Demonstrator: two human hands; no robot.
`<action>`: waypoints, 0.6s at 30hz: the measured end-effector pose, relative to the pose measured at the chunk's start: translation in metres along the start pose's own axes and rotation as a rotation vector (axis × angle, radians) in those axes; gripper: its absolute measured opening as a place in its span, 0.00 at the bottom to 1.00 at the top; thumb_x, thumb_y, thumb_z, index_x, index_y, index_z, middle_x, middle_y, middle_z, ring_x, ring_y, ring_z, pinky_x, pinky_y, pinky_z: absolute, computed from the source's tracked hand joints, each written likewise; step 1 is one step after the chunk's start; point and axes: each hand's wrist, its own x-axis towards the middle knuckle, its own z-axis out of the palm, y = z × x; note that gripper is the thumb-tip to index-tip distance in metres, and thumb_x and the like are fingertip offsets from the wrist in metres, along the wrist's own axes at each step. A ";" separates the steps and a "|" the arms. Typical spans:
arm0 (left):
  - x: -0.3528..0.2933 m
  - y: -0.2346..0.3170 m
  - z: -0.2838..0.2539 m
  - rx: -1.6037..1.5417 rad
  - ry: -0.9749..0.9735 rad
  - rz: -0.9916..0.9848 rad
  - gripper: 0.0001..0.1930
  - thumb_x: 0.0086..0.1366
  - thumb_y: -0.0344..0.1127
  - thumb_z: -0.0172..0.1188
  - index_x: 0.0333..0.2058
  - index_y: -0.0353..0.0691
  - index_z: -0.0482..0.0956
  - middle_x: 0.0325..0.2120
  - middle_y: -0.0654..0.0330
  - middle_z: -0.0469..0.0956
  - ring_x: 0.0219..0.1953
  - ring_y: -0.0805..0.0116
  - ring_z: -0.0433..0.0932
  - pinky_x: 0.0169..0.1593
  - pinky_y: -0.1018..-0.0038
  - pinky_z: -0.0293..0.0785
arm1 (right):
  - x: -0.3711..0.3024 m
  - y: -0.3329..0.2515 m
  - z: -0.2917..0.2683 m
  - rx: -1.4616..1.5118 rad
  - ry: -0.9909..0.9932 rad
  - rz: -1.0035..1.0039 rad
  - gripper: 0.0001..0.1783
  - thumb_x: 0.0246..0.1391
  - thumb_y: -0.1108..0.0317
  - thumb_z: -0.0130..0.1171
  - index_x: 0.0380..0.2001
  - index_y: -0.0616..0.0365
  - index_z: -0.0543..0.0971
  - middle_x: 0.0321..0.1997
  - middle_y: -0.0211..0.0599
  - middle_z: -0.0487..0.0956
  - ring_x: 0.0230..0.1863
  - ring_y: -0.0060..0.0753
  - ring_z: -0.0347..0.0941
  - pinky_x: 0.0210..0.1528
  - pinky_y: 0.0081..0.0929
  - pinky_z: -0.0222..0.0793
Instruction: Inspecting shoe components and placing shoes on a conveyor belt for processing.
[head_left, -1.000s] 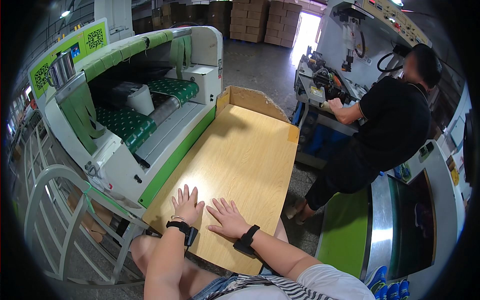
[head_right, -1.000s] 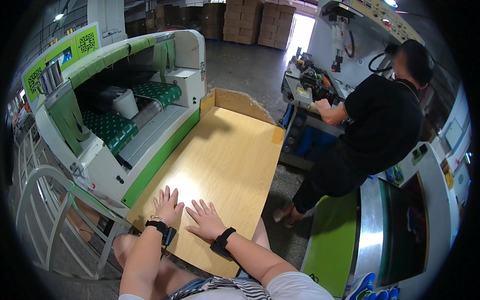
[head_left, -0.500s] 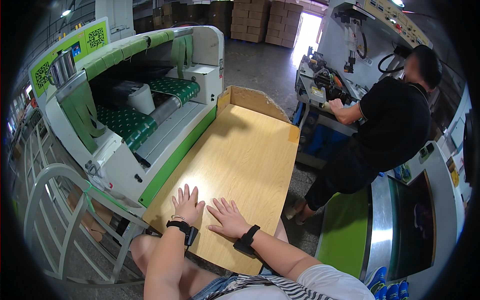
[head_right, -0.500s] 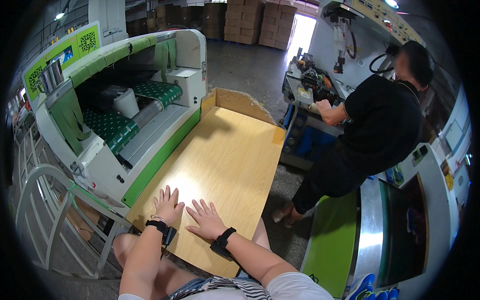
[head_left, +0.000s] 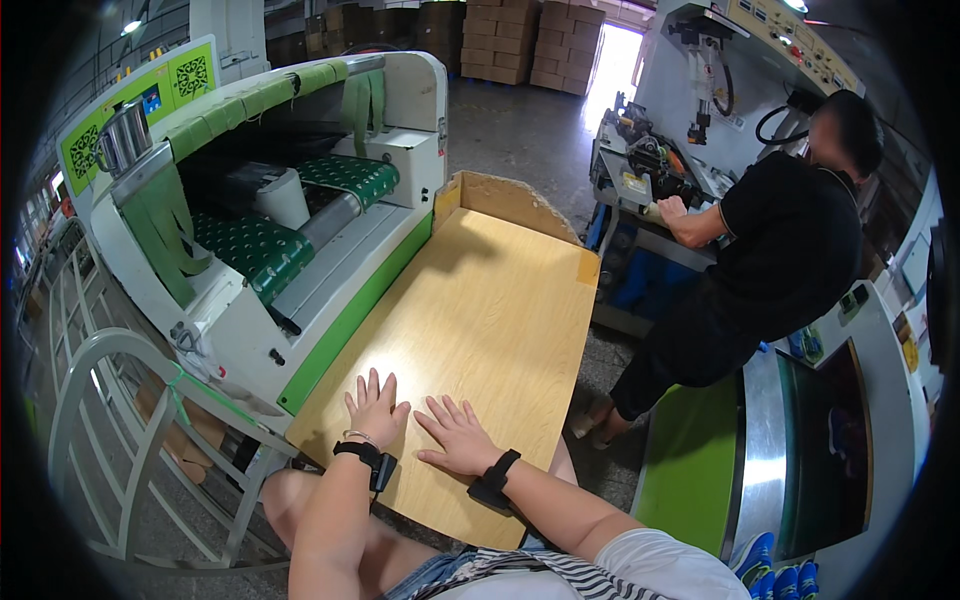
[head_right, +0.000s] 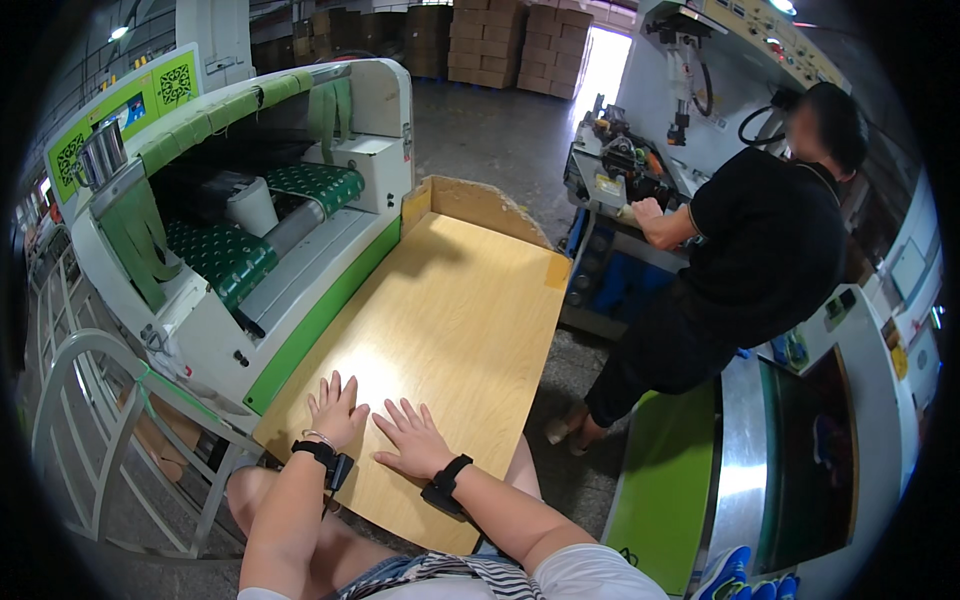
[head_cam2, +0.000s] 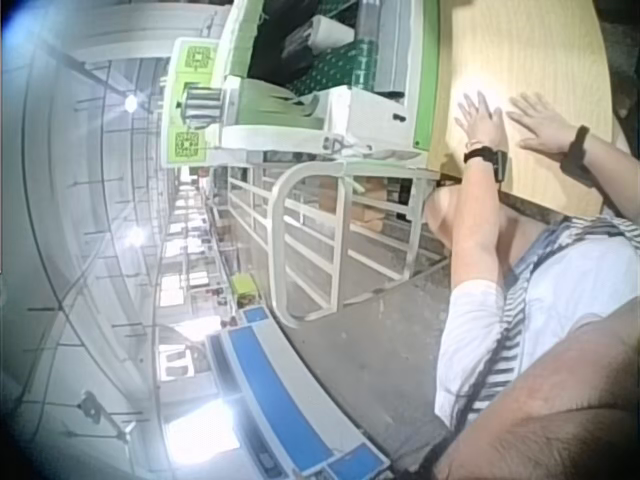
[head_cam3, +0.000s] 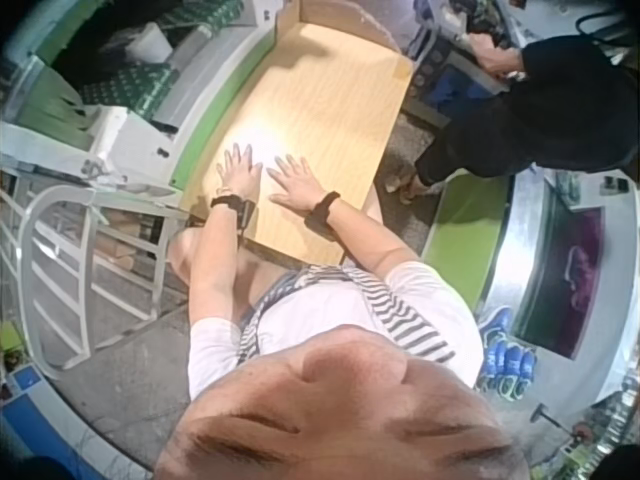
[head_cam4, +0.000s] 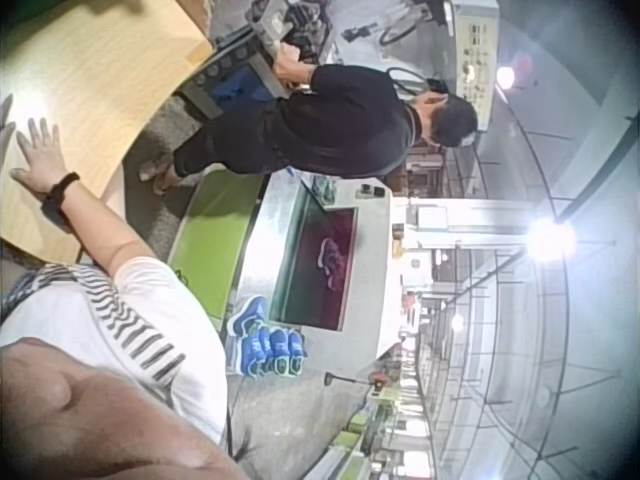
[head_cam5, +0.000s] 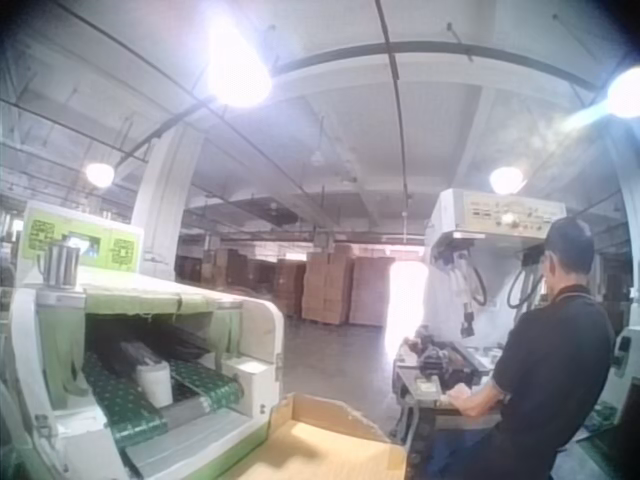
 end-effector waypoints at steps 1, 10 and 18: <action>0.000 0.000 0.000 0.001 0.001 0.000 0.37 0.70 0.59 0.48 0.72 0.52 0.53 0.75 0.47 0.41 0.76 0.43 0.37 0.72 0.38 0.31 | 0.000 0.000 0.001 -0.002 0.001 0.000 0.45 0.60 0.32 0.48 0.74 0.42 0.55 0.80 0.45 0.46 0.80 0.54 0.36 0.77 0.58 0.28; 0.000 0.001 -0.001 0.002 -0.004 -0.002 0.37 0.70 0.59 0.48 0.72 0.52 0.53 0.75 0.47 0.41 0.76 0.43 0.37 0.72 0.38 0.31 | 0.000 0.000 -0.001 -0.007 -0.010 0.003 0.46 0.60 0.32 0.48 0.74 0.41 0.54 0.80 0.44 0.46 0.80 0.54 0.36 0.77 0.59 0.29; 0.001 0.000 0.000 0.006 -0.004 -0.003 0.37 0.70 0.59 0.48 0.73 0.52 0.53 0.75 0.47 0.41 0.76 0.43 0.36 0.72 0.38 0.31 | 0.000 0.001 0.001 -0.010 -0.007 0.000 0.46 0.60 0.32 0.48 0.74 0.41 0.54 0.80 0.45 0.46 0.80 0.54 0.35 0.77 0.59 0.29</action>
